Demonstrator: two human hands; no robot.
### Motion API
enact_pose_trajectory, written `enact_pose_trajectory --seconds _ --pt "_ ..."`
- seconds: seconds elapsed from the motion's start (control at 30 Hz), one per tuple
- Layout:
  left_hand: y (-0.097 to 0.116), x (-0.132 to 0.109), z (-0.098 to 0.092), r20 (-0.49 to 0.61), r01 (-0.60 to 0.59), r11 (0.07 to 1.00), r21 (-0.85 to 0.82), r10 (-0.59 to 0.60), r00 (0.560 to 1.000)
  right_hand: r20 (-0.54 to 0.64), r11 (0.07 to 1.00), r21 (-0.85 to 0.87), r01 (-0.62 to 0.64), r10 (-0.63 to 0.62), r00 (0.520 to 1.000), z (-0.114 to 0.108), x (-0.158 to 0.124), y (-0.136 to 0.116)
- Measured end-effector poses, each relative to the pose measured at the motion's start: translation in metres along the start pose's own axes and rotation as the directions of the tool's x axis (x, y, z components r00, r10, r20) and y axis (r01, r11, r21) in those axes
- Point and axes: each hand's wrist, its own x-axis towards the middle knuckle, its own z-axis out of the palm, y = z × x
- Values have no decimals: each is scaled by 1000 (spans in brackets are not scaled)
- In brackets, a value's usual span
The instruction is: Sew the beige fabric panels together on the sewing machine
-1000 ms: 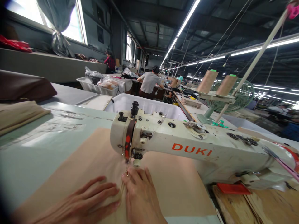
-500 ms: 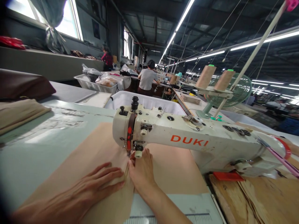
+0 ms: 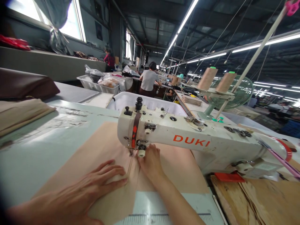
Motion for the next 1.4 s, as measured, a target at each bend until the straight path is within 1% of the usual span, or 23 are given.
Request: enact_pose_trajectory --seconds 0.13,0.27,0.33,0.47,0.57,0.67,0.77,0.83,0.97,1.07,1.17,1.4 --pt "-13 5 1 -23 -29 999 22 30 999 -7 999 36 17 -17 1000 -9 -15 -1" --pt "-27 11 -1 31 -31 999 44 29 999 -22 997 68 44 -43 999 -10 -13 -2" --pt "-32 15 -2 38 -36 999 40 34 999 -25 997 66 49 -48 999 -9 -11 -2" --pt "-41 21 -4 3 -56 996 69 56 998 -2 999 39 32 -32 999 -9 -11 0" --pt "-48 24 -3 -4 -61 992 113 62 998 18 999 17 49 -49 999 -9 -12 2" --pt "-54 25 0 -28 -67 984 166 72 997 12 998 9 55 -55 998 -9 -12 2" --pt "-54 26 2 -68 -94 978 187 109 992 -13 997 16 70 -70 997 -9 -12 -1" --pt "-52 26 1 -72 -112 978 174 126 989 -23 996 25 85 -85 996 -10 -13 -4" --pt "-49 28 -2 -77 -119 983 142 131 988 -36 994 34 102 -101 994 -12 -12 -10" --pt "-52 30 -3 -101 -123 983 135 137 985 -40 995 20 100 -100 994 -10 -12 -10" --pt "-56 32 -3 -122 -97 984 148 116 986 -37 995 27 99 -98 994 -7 -11 -7" --pt "-57 37 -7 -85 -90 984 155 104 991 -64 995 22 98 -96 993 -2 -9 -1"
